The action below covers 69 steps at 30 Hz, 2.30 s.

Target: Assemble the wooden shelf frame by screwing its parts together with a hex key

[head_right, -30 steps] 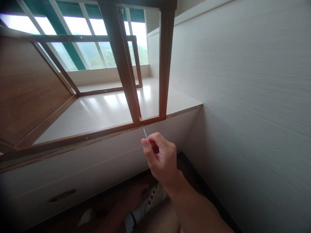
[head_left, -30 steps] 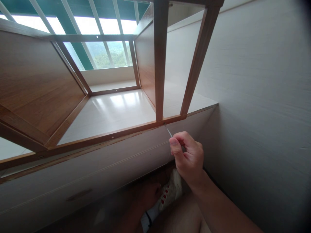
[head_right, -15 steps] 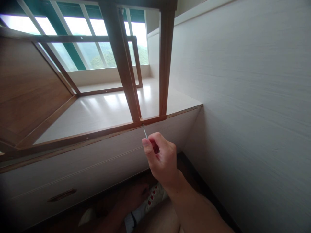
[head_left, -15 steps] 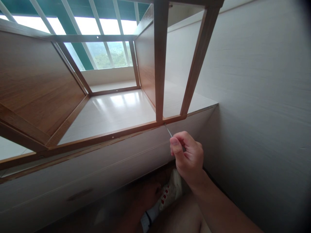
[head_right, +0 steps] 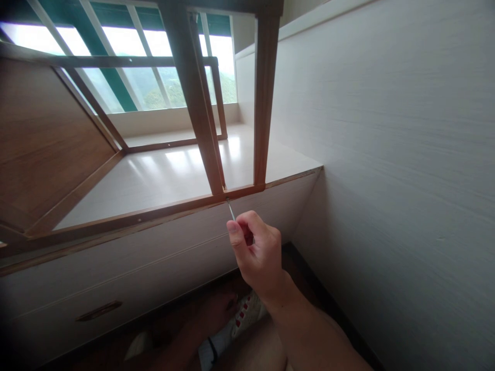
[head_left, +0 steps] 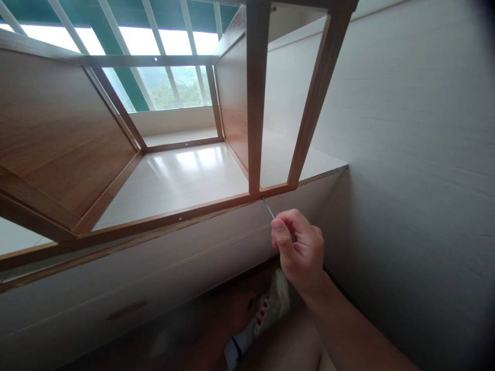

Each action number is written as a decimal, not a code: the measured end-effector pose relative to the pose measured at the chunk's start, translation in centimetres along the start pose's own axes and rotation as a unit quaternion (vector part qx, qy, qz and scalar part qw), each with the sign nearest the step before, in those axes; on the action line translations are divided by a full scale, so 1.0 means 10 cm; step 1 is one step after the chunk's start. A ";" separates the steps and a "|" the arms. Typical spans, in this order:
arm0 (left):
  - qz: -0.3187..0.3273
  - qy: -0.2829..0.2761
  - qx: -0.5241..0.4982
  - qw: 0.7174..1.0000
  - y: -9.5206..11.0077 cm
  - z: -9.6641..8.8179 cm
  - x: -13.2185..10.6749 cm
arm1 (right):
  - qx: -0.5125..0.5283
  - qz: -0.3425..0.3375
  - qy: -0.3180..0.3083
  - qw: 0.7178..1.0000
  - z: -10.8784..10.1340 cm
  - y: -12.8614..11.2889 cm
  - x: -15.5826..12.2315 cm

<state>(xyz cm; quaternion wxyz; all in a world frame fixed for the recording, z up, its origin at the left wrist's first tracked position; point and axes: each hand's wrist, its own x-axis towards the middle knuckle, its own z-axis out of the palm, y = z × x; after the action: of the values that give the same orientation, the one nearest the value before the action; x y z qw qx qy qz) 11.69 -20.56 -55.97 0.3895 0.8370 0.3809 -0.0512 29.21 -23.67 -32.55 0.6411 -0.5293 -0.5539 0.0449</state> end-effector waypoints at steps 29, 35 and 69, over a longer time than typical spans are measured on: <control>-0.005 -0.002 0.004 1.000 0.05 -0.03 -0.02 | 0.007 -0.002 -0.005 1.000 0.01 -0.02 0.01; -0.003 -0.003 0.007 1.000 0.03 -0.02 0.00 | 0.006 -0.002 0.001 1.000 0.02 -0.01 0.00; -0.003 0.001 -0.013 1.000 0.01 -0.01 0.00 | 0.021 0.007 -0.007 1.000 0.01 0.00 0.00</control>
<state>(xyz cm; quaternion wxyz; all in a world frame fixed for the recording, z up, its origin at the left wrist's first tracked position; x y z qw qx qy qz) 11.71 -20.59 -55.85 0.3999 0.8308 0.3843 -0.0468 29.10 -23.60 -32.63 0.6477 -0.5195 -0.5536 0.0644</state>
